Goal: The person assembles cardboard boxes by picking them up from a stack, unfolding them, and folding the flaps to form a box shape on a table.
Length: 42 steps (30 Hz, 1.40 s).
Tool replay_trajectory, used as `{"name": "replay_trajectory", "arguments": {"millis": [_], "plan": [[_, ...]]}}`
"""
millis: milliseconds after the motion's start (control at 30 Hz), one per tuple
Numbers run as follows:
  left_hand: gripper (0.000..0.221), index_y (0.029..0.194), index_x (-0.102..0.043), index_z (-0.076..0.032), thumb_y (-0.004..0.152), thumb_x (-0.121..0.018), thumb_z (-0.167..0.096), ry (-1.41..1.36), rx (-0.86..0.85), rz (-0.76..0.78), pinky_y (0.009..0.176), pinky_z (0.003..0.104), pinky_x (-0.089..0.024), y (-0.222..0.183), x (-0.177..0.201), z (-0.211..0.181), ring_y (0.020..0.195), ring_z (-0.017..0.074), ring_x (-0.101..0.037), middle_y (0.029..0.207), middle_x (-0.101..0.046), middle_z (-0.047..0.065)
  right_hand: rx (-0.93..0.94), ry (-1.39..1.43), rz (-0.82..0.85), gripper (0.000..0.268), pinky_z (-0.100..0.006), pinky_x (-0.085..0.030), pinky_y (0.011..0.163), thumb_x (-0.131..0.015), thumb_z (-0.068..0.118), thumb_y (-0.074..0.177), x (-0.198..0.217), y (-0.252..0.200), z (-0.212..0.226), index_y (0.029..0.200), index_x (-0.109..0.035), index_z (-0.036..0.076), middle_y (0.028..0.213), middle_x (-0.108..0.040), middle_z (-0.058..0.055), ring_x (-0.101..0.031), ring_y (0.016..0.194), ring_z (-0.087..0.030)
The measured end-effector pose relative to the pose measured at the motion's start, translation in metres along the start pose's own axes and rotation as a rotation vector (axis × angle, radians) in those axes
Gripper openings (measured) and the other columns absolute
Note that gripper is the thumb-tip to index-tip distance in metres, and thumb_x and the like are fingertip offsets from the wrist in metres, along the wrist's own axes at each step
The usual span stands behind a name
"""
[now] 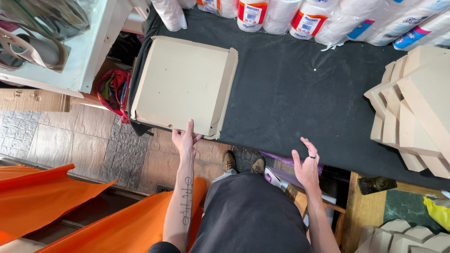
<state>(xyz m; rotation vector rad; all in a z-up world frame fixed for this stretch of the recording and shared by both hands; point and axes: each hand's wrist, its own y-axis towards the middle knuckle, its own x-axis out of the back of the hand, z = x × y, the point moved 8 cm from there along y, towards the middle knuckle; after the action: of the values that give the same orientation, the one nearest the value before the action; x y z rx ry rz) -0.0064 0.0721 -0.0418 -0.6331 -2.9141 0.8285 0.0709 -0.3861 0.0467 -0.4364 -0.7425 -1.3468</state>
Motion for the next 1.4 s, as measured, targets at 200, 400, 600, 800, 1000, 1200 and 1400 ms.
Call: {"name": "replay_trajectory", "arguments": {"millis": [200, 400, 600, 800, 1000, 1200, 1400], "plan": [[0.057, 0.104, -0.049, 0.003, 0.082, -0.091, -0.029, 0.139, -0.072, -0.002, 0.050, 0.034, -0.068, -0.026, 0.005, -0.031, 0.052, 0.0240, -0.071, 0.074, -0.066, 0.015, 0.008, -0.021, -0.010, 0.045, -0.051, -0.031, 0.116, -0.059, 0.031, 0.105, -0.002, 0.000, -0.002, 0.138, -0.035, 0.012, 0.149, -0.055, -0.006, -0.047, 0.144, -0.028], [0.059, 0.098, -0.048, 0.005, 0.081, -0.092, -0.031, 0.237, -0.074, 0.000, 0.042, 0.029, -0.063, -0.036, 0.001, -0.042, 0.045, 0.0193, -0.068, 0.065, -0.068, 0.016, 0.018, -0.026, -0.017, 0.045, -0.050, -0.032, 0.115, -0.060, 0.030, 0.105, -0.001, -0.001, -0.002, 0.138, -0.036, 0.011, 0.148, -0.056, -0.006, -0.048, 0.143, -0.029], [0.057, 0.098, -0.047, 0.003, 0.083, -0.090, -0.031, 0.216, -0.087, -0.002, 0.036, 0.027, -0.060, -0.034, 0.000, -0.034, 0.041, 0.0176, -0.066, 0.063, -0.069, 0.017, 0.006, -0.031, -0.013, 0.045, -0.049, -0.032, 0.116, -0.059, 0.031, 0.105, -0.003, -0.001, -0.003, 0.139, -0.038, 0.012, 0.149, -0.055, -0.005, -0.047, 0.144, -0.028], [0.061, 0.097, -0.047, 0.003, 0.079, -0.093, -0.033, 0.253, -0.156, -0.046, 0.032, 0.028, -0.054, -0.017, 0.011, -0.018, 0.037, 0.0165, -0.061, 0.056, -0.064, 0.016, 0.009, -0.010, -0.029, 0.045, -0.048, -0.031, 0.116, -0.061, 0.031, 0.104, -0.001, -0.002, -0.002, 0.138, -0.039, 0.012, 0.148, -0.055, -0.005, -0.047, 0.144, -0.028], [0.056, 0.102, -0.050, -0.007, 0.083, -0.090, -0.042, 0.421, -0.563, -0.364, 0.065, 0.035, -0.044, 0.012, 0.043, -0.008, 0.072, 0.0183, -0.055, 0.075, -0.053, 0.006, -0.085, 0.042, -0.018, 0.040, -0.053, -0.035, 0.115, -0.060, 0.030, 0.104, 0.010, -0.003, -0.002, 0.135, -0.043, 0.010, 0.146, -0.058, -0.008, -0.051, 0.138, -0.036], [0.049, 0.144, -0.055, -0.023, 0.105, -0.058, -0.052, 1.049, -1.219, 0.048, 0.110, 0.050, -0.034, -0.043, -0.023, -0.103, 0.143, 0.0315, -0.032, 0.155, -0.040, 0.009, -0.054, 0.112, -0.309, 0.024, -0.037, -0.051, 0.103, -0.067, 0.015, 0.103, 0.075, -0.002, -0.009, 0.120, -0.056, 0.000, 0.129, -0.063, -0.014, -0.064, 0.119, -0.032], [0.042, 0.134, -0.066, -0.021, 0.113, -0.049, -0.053, 1.308, -1.052, 0.219, 0.117, 0.059, -0.029, -0.044, -0.056, -0.089, 0.145, 0.0346, -0.038, 0.155, -0.050, 0.007, -0.248, -0.031, -0.885, 0.020, -0.022, -0.045, 0.067, -0.077, 0.023, 0.104, 0.179, -0.042, -0.099, 0.106, -0.059, 0.014, 0.092, -0.061, 0.000, -0.053, 0.067, -0.010]]}}
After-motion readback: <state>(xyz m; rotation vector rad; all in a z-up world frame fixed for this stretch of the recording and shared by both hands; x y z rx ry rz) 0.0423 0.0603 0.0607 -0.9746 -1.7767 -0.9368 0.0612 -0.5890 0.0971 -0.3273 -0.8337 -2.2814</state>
